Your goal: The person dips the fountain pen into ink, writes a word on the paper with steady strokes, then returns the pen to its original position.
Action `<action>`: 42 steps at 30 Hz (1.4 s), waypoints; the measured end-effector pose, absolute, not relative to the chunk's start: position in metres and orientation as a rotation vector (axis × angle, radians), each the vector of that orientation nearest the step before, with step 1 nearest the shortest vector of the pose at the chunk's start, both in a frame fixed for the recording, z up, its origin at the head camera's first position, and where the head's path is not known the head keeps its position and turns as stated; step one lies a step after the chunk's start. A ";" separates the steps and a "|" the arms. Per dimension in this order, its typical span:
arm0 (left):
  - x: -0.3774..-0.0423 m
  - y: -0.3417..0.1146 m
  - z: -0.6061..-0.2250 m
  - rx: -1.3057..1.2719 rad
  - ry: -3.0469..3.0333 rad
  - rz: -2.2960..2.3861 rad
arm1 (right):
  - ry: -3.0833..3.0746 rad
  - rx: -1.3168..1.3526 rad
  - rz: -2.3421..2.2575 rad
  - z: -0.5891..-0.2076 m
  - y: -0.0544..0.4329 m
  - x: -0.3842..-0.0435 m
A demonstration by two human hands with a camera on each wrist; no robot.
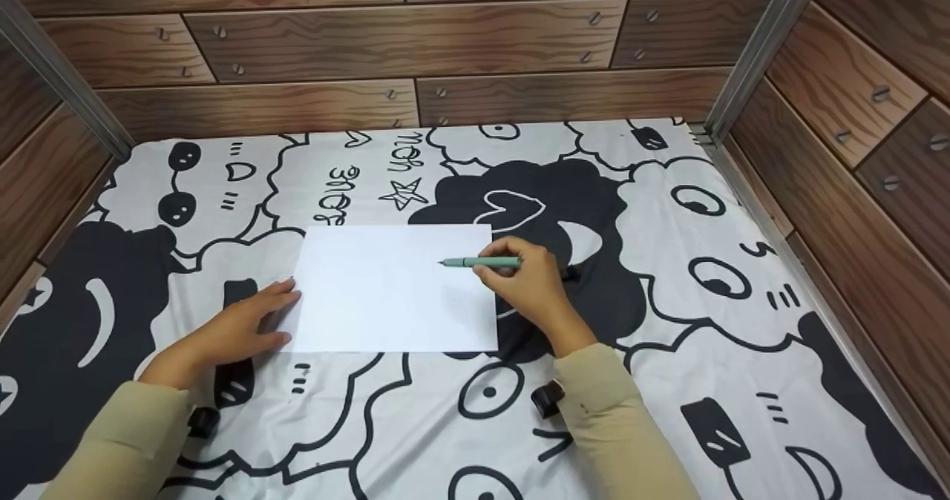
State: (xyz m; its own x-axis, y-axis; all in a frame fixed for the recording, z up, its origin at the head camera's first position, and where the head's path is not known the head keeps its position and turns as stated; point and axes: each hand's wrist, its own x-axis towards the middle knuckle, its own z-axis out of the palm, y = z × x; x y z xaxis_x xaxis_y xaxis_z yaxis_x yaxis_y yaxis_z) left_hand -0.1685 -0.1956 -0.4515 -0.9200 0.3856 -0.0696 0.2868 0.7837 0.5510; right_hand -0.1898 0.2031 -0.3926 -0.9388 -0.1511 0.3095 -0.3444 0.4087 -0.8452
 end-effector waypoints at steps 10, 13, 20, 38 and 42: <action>-0.168 -0.196 -0.452 0.557 2.805 0.811 | -2.447 0.474 1.636 -0.425 0.202 -0.212; -0.168 -0.196 -0.452 0.554 2.808 0.804 | -2.466 0.505 1.625 -0.427 0.199 -0.213; -0.168 -0.195 -0.452 0.533 2.798 0.795 | -2.464 0.555 1.624 -0.433 0.193 -0.217; -0.166 -0.195 -0.449 0.528 2.803 0.802 | -2.557 0.548 1.699 -0.423 0.169 -0.219; -0.167 -0.195 -0.450 0.518 2.803 0.794 | -2.590 0.549 1.691 -0.439 0.168 -0.230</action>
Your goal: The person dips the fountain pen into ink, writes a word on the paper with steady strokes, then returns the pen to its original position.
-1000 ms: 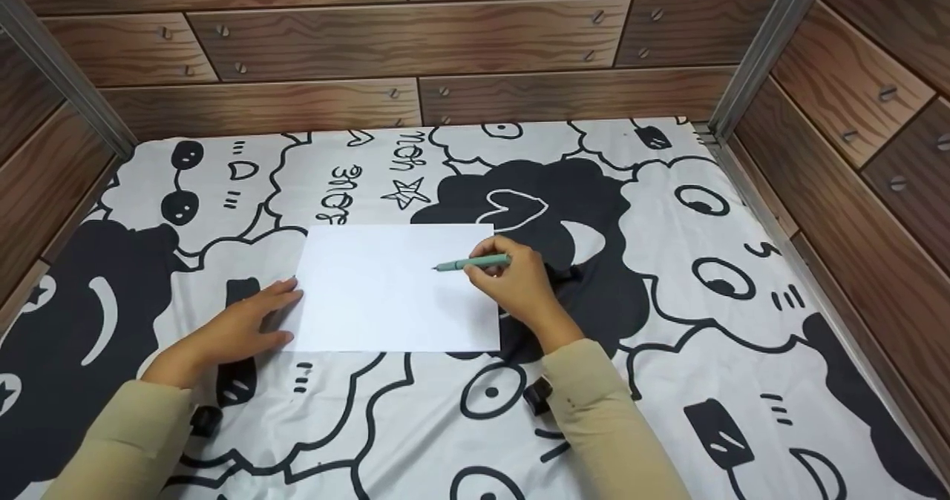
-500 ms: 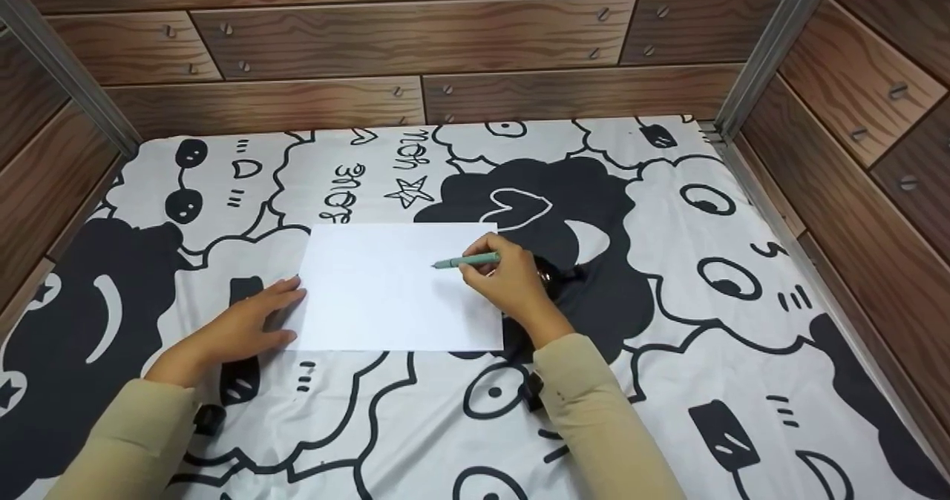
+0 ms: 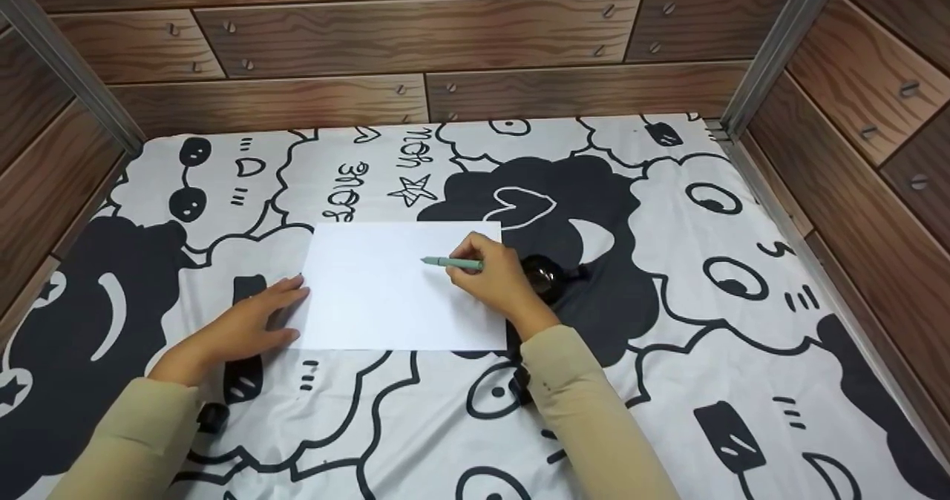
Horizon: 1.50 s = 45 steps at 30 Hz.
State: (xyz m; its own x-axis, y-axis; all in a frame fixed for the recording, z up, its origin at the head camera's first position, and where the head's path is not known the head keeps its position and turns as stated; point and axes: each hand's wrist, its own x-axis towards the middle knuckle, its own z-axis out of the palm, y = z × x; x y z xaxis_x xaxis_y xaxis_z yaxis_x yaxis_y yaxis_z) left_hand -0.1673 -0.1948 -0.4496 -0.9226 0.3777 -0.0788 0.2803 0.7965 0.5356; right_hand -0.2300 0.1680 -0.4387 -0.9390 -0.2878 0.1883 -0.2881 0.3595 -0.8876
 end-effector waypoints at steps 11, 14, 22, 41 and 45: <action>-0.169 -0.194 -0.451 0.482 2.795 0.797 | -2.651 0.565 1.623 -0.440 0.156 -0.237; -0.169 -0.194 -0.453 0.472 2.801 0.799 | -2.687 0.566 1.575 -0.440 0.153 -0.237; -0.169 -0.194 -0.454 0.480 2.805 0.804 | -2.722 0.584 1.546 -0.441 0.146 -0.239; -0.169 -0.195 -0.452 0.511 2.807 0.820 | -2.759 0.634 1.445 -0.446 0.132 -0.247; -0.168 -0.195 -0.452 0.510 2.805 0.815 | -2.766 0.669 1.414 -0.446 0.131 -0.247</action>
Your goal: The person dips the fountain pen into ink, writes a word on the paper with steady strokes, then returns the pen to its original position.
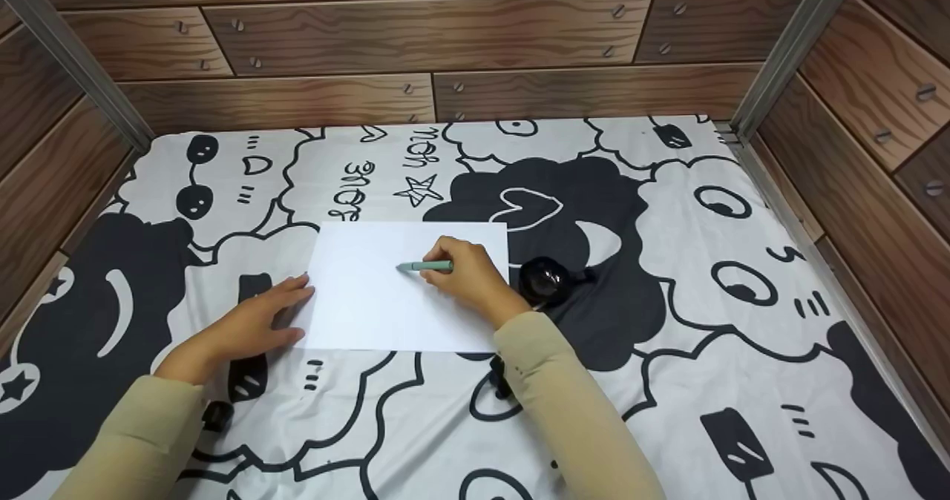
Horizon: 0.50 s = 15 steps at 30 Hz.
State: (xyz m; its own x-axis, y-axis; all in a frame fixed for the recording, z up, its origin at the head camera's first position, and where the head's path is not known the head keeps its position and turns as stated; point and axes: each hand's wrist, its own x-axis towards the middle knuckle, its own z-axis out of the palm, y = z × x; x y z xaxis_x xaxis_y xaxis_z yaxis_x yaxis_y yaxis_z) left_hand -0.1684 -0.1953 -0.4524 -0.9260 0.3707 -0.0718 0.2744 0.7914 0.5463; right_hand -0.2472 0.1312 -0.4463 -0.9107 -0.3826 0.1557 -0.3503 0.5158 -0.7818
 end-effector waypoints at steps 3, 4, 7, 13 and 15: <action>-0.168 -0.195 -0.452 0.506 2.801 0.818 | 2.711 -0.668 -1.357 -0.446 0.131 -0.247; -0.168 -0.195 -0.452 0.499 2.799 0.820 | 2.713 -0.666 -1.350 -0.447 0.131 -0.247; -0.168 -0.194 -0.451 0.499 2.802 0.818 | 2.715 -0.655 -1.336 -0.447 0.130 -0.247; -0.169 -0.196 -0.453 0.511 2.809 0.819 | 2.713 -0.635 -1.315 -0.447 0.130 -0.247; -0.168 -0.196 -0.452 0.519 2.808 0.834 | 2.712 -0.617 -1.313 -0.446 0.130 -0.247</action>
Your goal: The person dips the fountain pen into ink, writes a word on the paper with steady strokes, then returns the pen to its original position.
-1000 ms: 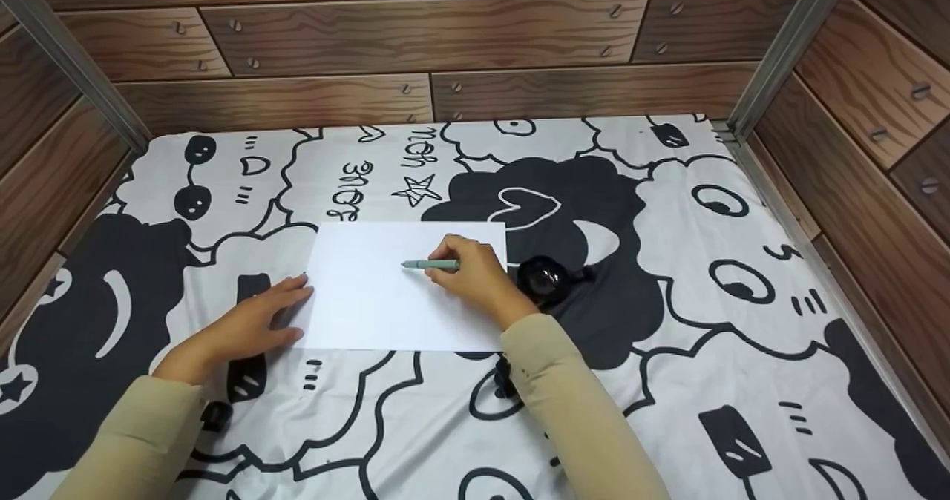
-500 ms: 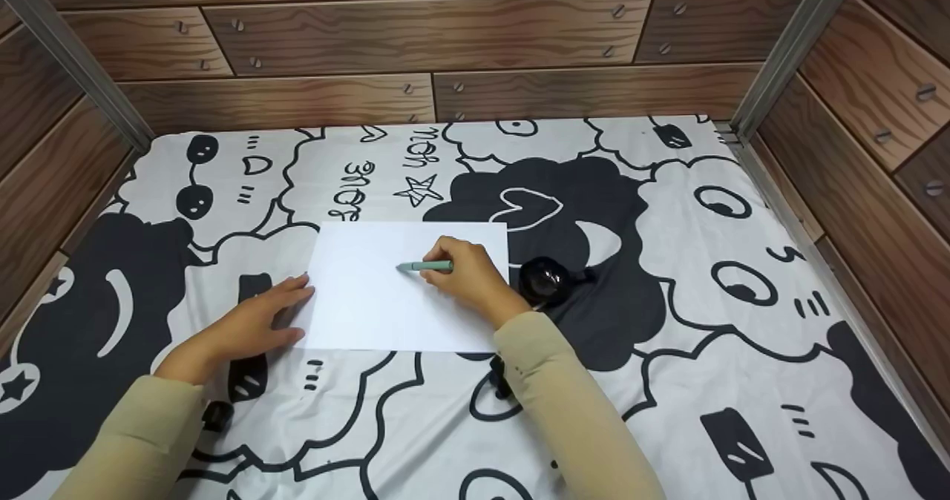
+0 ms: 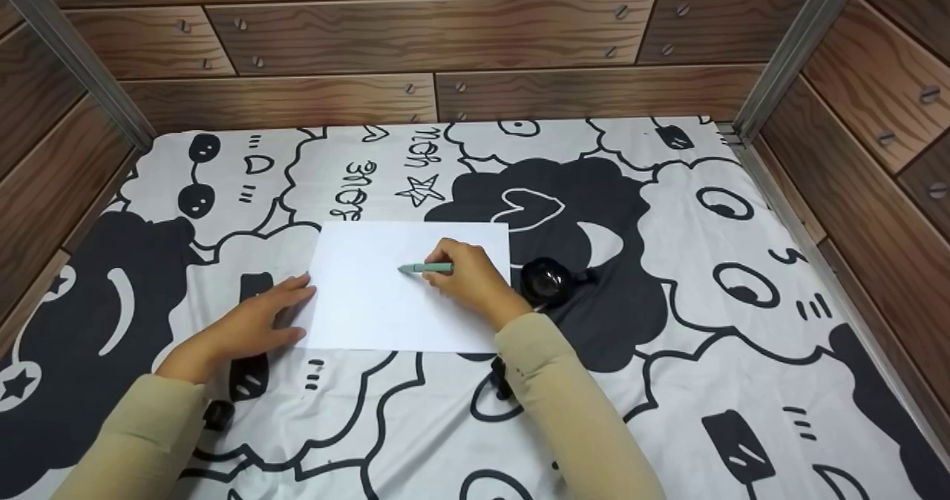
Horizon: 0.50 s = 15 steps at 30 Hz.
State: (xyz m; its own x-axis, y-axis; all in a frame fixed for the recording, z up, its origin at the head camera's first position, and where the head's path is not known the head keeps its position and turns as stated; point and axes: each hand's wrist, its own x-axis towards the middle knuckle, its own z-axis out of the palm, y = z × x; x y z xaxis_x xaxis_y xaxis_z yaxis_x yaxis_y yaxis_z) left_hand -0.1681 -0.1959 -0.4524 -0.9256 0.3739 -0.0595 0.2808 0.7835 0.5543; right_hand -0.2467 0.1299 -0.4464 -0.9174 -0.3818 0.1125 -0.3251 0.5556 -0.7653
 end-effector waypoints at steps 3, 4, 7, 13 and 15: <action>-0.167 -0.195 -0.451 0.546 2.819 0.841 | 2.707 -0.599 -1.312 -0.446 0.130 -0.247; -0.167 -0.195 -0.450 0.548 2.819 0.847 | 2.704 -0.594 -1.314 -0.446 0.130 -0.246; -0.167 -0.195 -0.451 0.546 2.819 0.850 | 2.684 -0.580 -1.326 -0.445 0.129 -0.246; -0.169 -0.195 -0.453 0.505 2.806 0.823 | 2.635 -0.556 -1.357 -0.444 0.129 -0.245; -0.169 -0.194 -0.451 0.505 2.804 0.815 | 2.628 -0.555 -1.360 -0.444 0.129 -0.245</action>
State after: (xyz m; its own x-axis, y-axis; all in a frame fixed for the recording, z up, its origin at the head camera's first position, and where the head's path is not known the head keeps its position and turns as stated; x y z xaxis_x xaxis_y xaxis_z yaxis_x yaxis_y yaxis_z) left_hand -0.1692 -0.1938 -0.4515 -0.9267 0.3684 -0.0746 0.2710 0.7925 0.5464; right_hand -0.2446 0.1294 -0.4438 -0.9238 -0.3795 0.0514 -0.2612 0.5261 -0.8093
